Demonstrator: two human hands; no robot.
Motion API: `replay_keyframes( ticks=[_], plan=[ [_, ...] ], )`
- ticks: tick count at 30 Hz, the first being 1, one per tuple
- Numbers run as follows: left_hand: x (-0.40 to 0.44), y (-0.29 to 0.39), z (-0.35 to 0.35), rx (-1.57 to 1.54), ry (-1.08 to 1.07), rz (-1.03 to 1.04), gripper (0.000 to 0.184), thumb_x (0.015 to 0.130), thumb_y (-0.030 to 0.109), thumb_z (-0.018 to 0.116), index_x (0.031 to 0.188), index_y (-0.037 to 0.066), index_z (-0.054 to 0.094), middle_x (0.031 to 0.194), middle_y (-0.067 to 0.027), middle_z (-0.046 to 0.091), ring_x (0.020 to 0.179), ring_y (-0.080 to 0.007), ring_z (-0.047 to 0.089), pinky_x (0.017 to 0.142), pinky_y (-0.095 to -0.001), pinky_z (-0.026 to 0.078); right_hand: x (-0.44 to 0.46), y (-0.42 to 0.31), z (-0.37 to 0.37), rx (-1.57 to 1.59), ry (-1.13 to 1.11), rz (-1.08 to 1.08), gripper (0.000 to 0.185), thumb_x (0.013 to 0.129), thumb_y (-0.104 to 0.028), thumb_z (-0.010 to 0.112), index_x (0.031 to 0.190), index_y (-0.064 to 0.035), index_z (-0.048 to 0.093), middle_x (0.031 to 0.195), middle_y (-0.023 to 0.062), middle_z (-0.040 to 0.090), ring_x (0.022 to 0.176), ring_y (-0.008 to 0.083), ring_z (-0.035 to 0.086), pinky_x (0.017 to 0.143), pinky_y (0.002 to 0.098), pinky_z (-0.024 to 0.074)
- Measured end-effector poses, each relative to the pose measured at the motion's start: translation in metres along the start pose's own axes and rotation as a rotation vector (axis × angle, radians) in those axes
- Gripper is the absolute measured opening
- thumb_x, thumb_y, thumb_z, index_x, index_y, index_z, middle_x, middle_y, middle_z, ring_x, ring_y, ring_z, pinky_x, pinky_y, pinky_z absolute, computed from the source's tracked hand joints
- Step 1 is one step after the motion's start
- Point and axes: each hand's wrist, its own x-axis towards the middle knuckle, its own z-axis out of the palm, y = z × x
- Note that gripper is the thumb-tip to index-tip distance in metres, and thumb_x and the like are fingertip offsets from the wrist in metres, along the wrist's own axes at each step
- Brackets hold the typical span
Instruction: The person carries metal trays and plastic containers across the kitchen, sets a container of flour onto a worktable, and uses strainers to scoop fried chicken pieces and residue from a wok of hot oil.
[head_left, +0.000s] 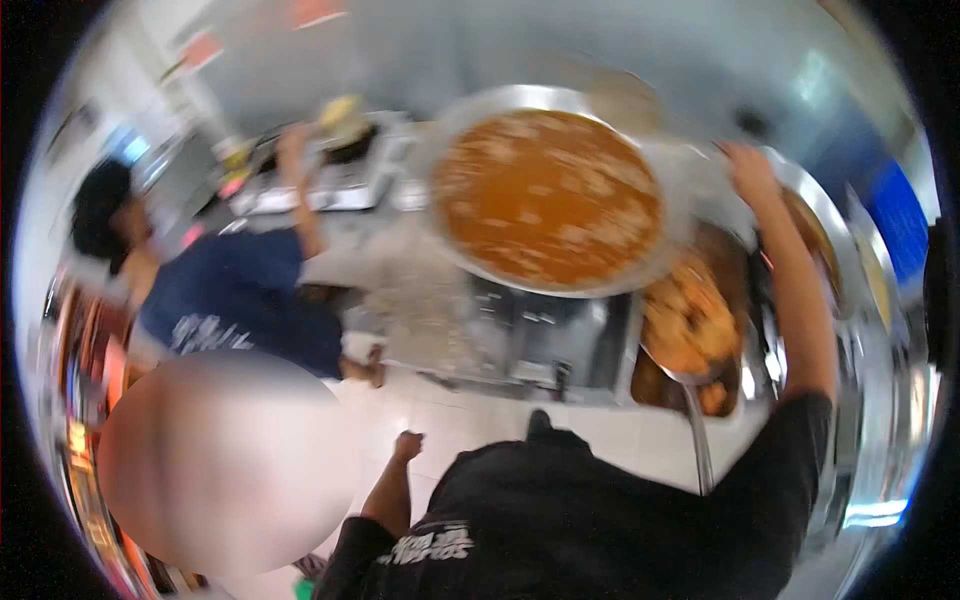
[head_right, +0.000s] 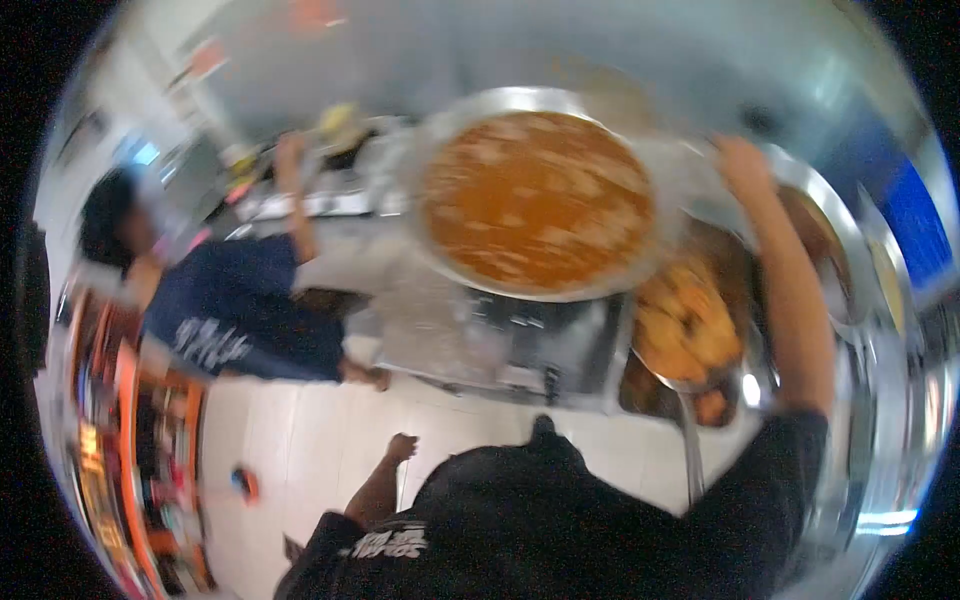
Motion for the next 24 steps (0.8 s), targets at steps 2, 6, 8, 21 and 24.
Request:
replay_keyframes(
  ticks=[2,6,8,21,24],
  plan=[
    [0.002,0.017,-0.004,0.203,-0.024,-0.083,0.033,0.083,0.034,0.052,0.098,0.006,0.062,0.084,-0.0214,0.062,0.083,-0.0357,0.061,0.072,-0.0447,0.05,0.006,-0.01,-0.009,0.029,-0.152,0.076,0.042,0.079,-0.005,0.047,0.12,-0.0118,0.053,0.098,0.0162,0.06,0.091,0.0341,0.056,0.08,0.0455,0.0436],
    [0.023,0.028,-0.005,0.021,0.079,-0.266,0.034,0.087,0.035,0.043,0.101,0.012,0.063,0.093,-0.0246,0.06,0.092,-0.04,0.058,0.079,-0.0476,0.048,0.006,-0.041,-0.068,-0.044,-0.275,0.154,0.03,0.082,-0.008,0.045,0.105,-0.0125,0.063,0.091,0.0205,0.061,0.086,0.0381,0.058,0.076,0.0461,0.0467],
    [0.019,0.049,-0.022,-0.038,0.056,-0.295,0.037,0.088,0.037,0.041,0.101,0.01,0.063,0.098,-0.0256,0.058,0.094,-0.0412,0.057,0.082,-0.0481,0.046,0.002,-0.039,-0.075,0.0,-0.278,0.148,0.025,0.083,-0.011,0.046,0.099,-0.0109,0.065,0.09,0.0211,0.061,0.085,0.0385,0.058,0.075,0.0462,0.0467],
    [0.029,0.049,-0.01,0.217,0.018,0.287,0.017,0.076,0.02,0.05,0.076,0.006,0.059,0.071,-0.0194,0.061,0.073,-0.0369,0.06,0.064,-0.0479,0.049,-0.033,-0.008,-0.081,0.196,-0.525,-0.076,0.023,0.077,-0.021,0.057,0.086,-0.0021,0.065,0.078,0.0196,0.062,0.075,0.0345,0.06,0.067,0.0426,0.0466],
    [0.023,0.057,-0.009,0.252,-0.02,0.286,0.013,0.073,0.016,0.051,0.075,0.006,0.059,0.069,-0.0184,0.06,0.071,-0.0367,0.06,0.064,-0.0478,0.049,-0.035,-0.025,-0.112,0.334,-0.744,0.108,0.018,0.075,-0.014,0.058,0.085,-0.0005,0.065,0.064,0.0153,0.059,0.053,0.0241,0.056,0.051,0.0359,0.0444]
  ],
)
